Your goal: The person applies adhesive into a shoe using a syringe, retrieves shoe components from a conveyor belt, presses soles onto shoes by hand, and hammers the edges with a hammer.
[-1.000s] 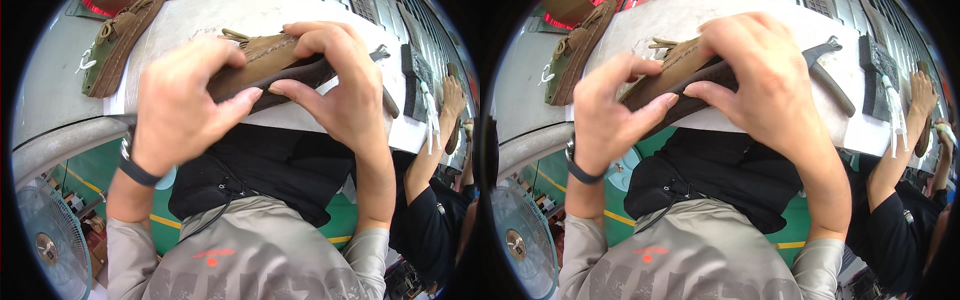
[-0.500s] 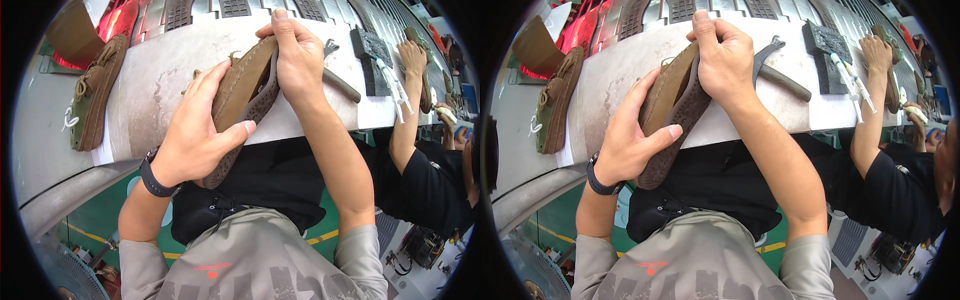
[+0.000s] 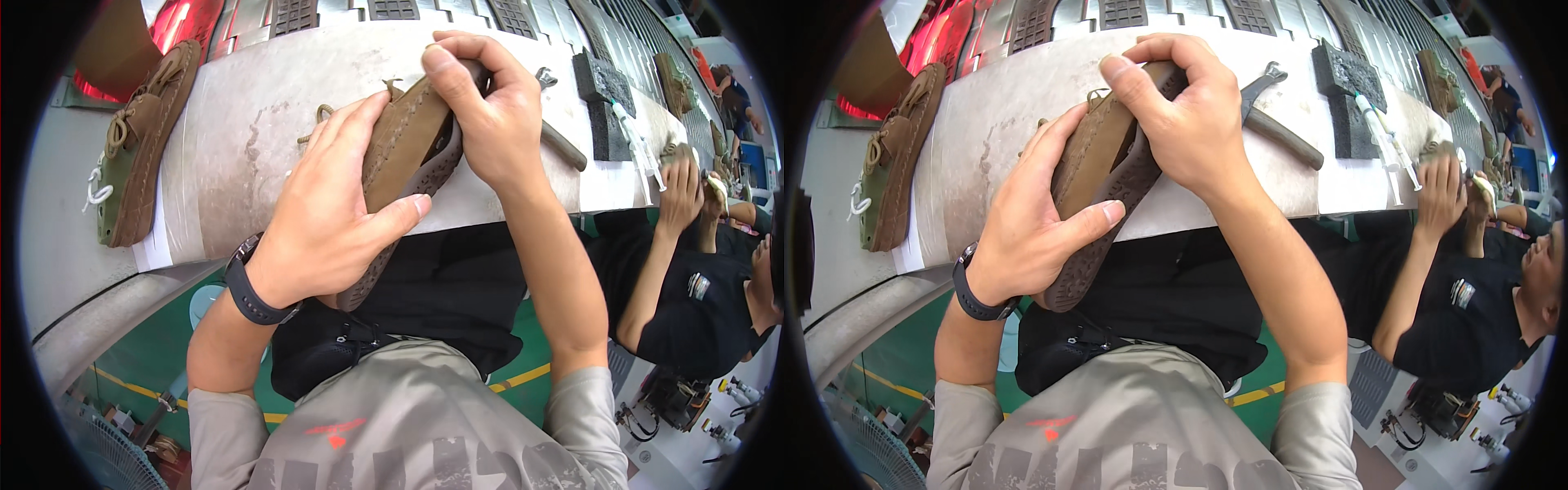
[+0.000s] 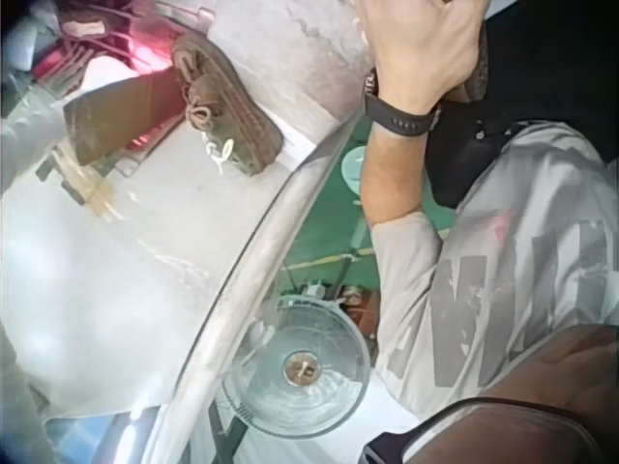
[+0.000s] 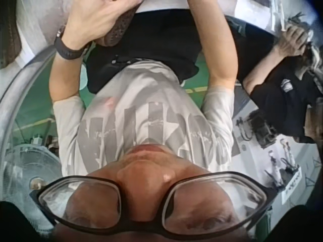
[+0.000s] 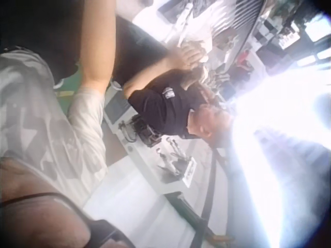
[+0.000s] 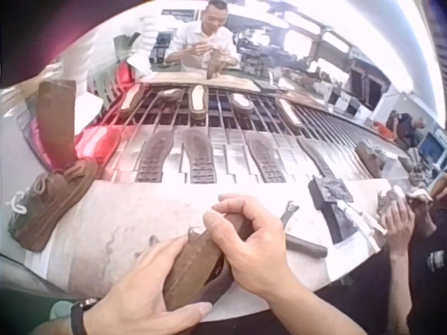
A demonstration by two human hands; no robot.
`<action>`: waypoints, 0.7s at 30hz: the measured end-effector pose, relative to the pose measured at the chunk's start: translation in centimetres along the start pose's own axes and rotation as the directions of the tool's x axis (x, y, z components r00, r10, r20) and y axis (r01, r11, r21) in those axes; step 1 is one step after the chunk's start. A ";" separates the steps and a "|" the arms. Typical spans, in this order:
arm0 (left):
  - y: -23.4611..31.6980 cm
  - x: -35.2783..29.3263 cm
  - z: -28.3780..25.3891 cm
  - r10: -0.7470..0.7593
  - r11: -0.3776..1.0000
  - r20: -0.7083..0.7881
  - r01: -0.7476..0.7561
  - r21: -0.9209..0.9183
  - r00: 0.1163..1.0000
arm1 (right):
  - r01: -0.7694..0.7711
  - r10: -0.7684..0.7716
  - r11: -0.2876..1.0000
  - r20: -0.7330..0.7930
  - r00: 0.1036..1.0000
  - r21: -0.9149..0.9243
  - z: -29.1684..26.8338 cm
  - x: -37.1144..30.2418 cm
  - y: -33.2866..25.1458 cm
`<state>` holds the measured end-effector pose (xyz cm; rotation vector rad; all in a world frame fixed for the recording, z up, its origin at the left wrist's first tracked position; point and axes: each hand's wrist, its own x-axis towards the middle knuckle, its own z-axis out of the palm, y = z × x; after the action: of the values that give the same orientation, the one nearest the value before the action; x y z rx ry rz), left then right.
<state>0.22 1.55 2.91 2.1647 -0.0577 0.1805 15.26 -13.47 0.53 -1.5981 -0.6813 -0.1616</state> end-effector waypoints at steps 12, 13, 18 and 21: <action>-0.4 -0.2 0.0 0.031 1.000 -0.012 -0.031 0.005 0.999 | -0.029 0.027 0.999 -0.053 0.998 -0.044 0.8 -0.8 -0.9; -0.5 -0.2 0.1 0.026 1.000 -0.015 -0.026 0.003 1.000 | -0.044 0.042 0.998 -0.053 0.998 -0.037 0.7 -0.9 -1.0; -0.3 0.0 0.3 0.079 0.996 -0.033 -0.078 0.031 0.996 | 0.366 -0.433 0.734 0.020 0.901 -0.572 0.5 -0.3 -1.6; -0.2 0.1 0.1 0.071 0.996 -0.034 -0.070 0.054 0.997 | 0.427 -0.501 0.674 0.051 0.864 -0.603 0.8 0.3 -1.8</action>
<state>0.40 1.60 2.71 2.2130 -0.1098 0.2645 14.32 -12.61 2.13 -1.9581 -1.0048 -0.9343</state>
